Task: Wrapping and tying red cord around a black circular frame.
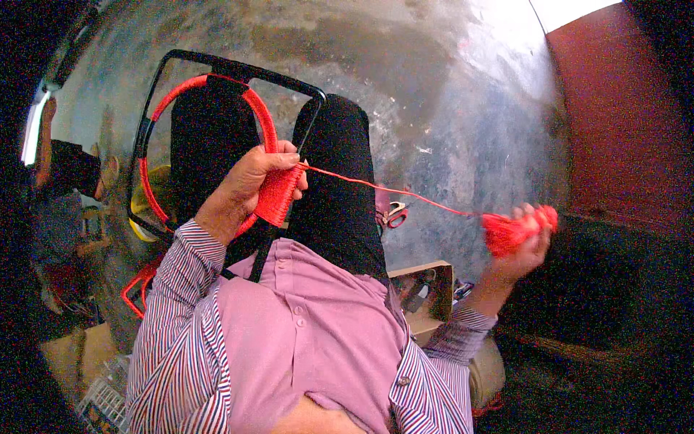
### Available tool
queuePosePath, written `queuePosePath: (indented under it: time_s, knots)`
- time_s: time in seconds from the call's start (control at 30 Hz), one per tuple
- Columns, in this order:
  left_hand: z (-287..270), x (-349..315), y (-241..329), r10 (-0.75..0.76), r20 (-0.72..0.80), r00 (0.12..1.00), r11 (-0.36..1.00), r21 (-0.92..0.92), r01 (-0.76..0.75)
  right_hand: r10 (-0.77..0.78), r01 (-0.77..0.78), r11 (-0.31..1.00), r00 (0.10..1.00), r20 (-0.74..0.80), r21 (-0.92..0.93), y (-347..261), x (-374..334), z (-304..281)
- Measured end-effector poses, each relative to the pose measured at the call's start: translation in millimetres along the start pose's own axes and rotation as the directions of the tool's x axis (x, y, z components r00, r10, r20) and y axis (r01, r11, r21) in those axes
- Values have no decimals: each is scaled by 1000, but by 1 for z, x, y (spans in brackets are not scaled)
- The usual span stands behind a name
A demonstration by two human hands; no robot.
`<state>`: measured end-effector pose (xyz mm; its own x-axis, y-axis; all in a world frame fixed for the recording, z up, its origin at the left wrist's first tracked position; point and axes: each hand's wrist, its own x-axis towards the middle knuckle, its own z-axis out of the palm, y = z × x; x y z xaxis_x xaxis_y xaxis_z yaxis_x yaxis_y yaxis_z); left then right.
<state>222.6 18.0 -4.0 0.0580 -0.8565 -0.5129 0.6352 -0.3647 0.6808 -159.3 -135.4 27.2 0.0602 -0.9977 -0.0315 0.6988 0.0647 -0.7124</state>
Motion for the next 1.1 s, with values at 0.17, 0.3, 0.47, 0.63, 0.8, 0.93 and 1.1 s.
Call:
queuePosePath:
  time_s: [0.17,0.3,0.47,0.63,0.8,0.93,1.1]
  knots:
    - [26,-7,17,-59,93,994,995,81,52,718,-127,526,596,359,-841,67,-49,94]
    - [20,-25,23,-49,77,996,999,20,47,624,382,381,565,539,-842,163,-49,117]
    - [38,-24,33,-42,-70,997,997,65,47,429,-60,865,605,670,-499,175,-9,161]
    - [35,-23,7,3,-79,997,997,71,2,422,49,824,612,669,-564,190,-13,161]
    - [28,-25,18,15,-84,996,999,48,-11,-18,596,575,694,720,-560,168,-2,184]
    - [23,-11,33,15,-28,1000,999,48,-13,102,619,456,678,728,-640,107,8,176]
    - [11,5,62,6,64,998,999,35,-8,762,402,181,519,387,-897,93,9,108]
